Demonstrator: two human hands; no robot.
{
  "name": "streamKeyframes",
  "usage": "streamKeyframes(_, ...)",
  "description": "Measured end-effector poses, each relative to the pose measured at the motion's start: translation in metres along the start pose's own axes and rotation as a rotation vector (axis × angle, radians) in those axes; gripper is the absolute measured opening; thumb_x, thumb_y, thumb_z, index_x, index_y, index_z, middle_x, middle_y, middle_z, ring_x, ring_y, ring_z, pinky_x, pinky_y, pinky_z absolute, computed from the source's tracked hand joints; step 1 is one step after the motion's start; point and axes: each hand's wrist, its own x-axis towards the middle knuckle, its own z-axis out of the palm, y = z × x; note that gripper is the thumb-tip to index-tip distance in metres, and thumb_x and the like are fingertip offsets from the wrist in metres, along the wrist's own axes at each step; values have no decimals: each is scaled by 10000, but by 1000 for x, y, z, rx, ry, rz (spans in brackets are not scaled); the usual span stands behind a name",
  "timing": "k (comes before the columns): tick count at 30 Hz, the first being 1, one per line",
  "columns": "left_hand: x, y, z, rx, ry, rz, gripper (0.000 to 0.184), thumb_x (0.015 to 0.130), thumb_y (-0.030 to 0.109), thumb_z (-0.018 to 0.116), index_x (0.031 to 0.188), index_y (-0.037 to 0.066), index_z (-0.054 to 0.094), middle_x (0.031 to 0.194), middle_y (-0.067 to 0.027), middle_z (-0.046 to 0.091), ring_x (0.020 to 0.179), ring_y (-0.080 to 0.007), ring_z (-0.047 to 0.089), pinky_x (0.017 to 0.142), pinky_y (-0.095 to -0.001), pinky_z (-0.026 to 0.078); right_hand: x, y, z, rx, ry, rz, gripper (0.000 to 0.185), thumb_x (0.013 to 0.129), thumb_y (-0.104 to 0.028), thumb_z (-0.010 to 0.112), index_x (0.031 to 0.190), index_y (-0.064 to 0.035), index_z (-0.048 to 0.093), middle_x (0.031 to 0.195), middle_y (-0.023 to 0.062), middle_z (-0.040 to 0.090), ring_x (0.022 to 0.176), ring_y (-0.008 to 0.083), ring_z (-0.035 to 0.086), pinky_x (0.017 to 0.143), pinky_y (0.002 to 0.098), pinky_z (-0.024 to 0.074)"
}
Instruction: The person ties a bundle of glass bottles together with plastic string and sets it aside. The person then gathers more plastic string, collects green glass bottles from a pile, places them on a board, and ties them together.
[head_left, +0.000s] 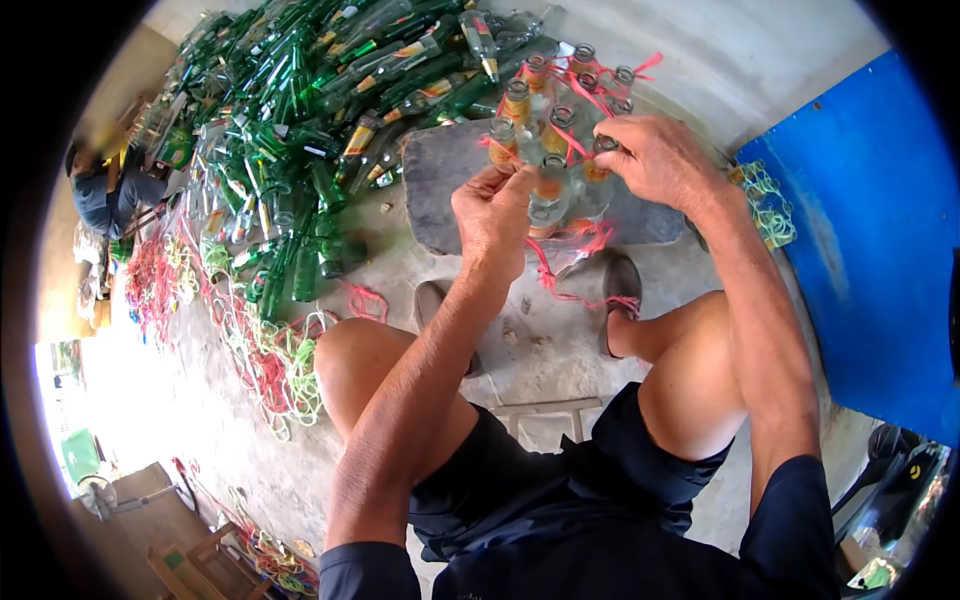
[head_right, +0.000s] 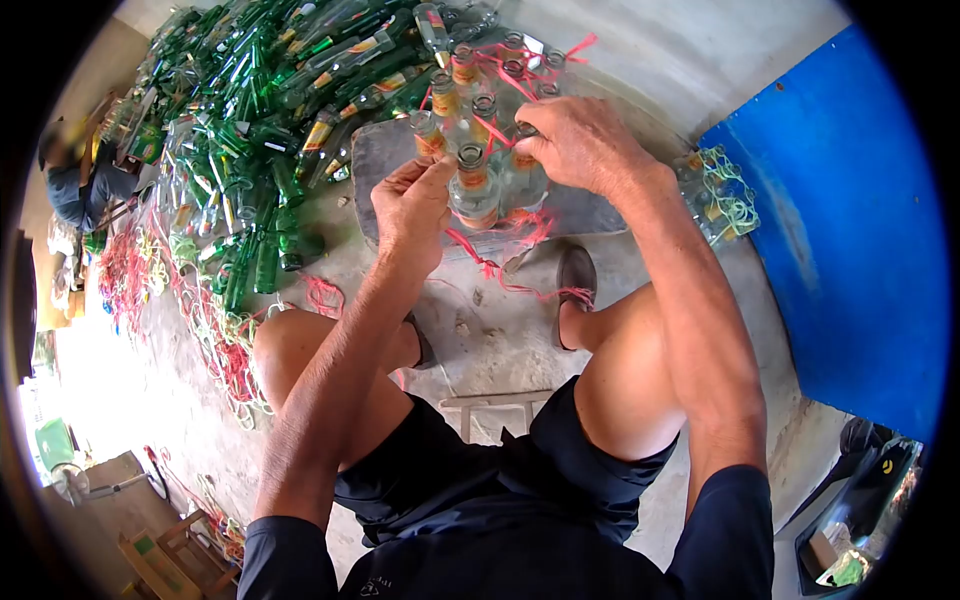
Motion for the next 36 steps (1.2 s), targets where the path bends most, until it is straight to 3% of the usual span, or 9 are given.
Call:
streamKeyframes(3,-7,-5,11,-27,-1,-2,142,929,87,709,961,-43,756,865,-68,768,732,-95,630,707,-259,482,-2,8,-1,46,115,-70,252,898,-272,746,990,-51,666,885,174,712,927,431,676,799,535,526)
streamKeyframes(9,-6,-9,9,-63,-64,0,153,949,102,707,973,-41,756,875,-54,762,748,-81,621,711,-249,474,0,10,-4,71,51,18,267,892,-273,756,1061,-73,700,921,164,728,957,422,677,824,525,527)
streamKeyframes(12,-1,-5,-1,0,-134,-36,169,959,108,707,1005,-46,757,865,-25,740,738,-62,596,682,-232,456,-2,5,-8,85,-15,79,347,882,-198,769,1194,-56,716,997,161,722,908,350,691,800,454,530)
streamKeyframes(16,1,-1,-8,90,-205,25,160,968,163,745,1058,31,734,703,93,529,524,-3,333,469,-234,226,-3,6,-9,127,-11,100,351,877,-189,768,1201,-64,723,947,146,702,871,301,689,789,426,532)
streamKeyframes(18,3,0,-14,132,-228,29,192,973,159,741,1095,11,740,751,79,575,570,-8,390,500,-228,274,-1,6,-11,120,-22,92,350,872,-186,767,1199,-68,729,925,135,689,852,286,684,783,414,532)
streamKeyframes(21,11,-6,-18,218,-234,75,223,981,146,731,1129,-20,744,821,53,633,656,-22,477,569,-226,352,-1,10,-6,149,-1,118,306,859,-257,785,1138,-136,746,900,105,679,897,342,679,814,462,529)
streamKeyframes(25,18,-11,-25,261,-278,135,226,989,131,719,1125,-48,748,892,25,672,773,-43,545,667,-234,422,0,8,-7,155,-6,113,314,854,-249,785,1134,-111,745,964,103,666,968,315,668,848,430,529)
streamKeyframes(30,24,-20,-27,272,-253,177,218,991,136,718,1111,-43,755,868,45,649,749,-24,511,641,-224,404,15,-4,-13,239,141,-109,262,875,-165,745,1115,-60,747,1048,88,660,1056,297,638,917,409,521)
streamKeyframes(36,29,-28,-25,316,-178,240,221,981,156,732,1067,-44,770,804,70,621,686,-18,474,574,-222,370,41,-27,2,-15,71,-330,241,881,-15,642,1045,-105,794,1037,12,676,1068,258,596,986,397,467)
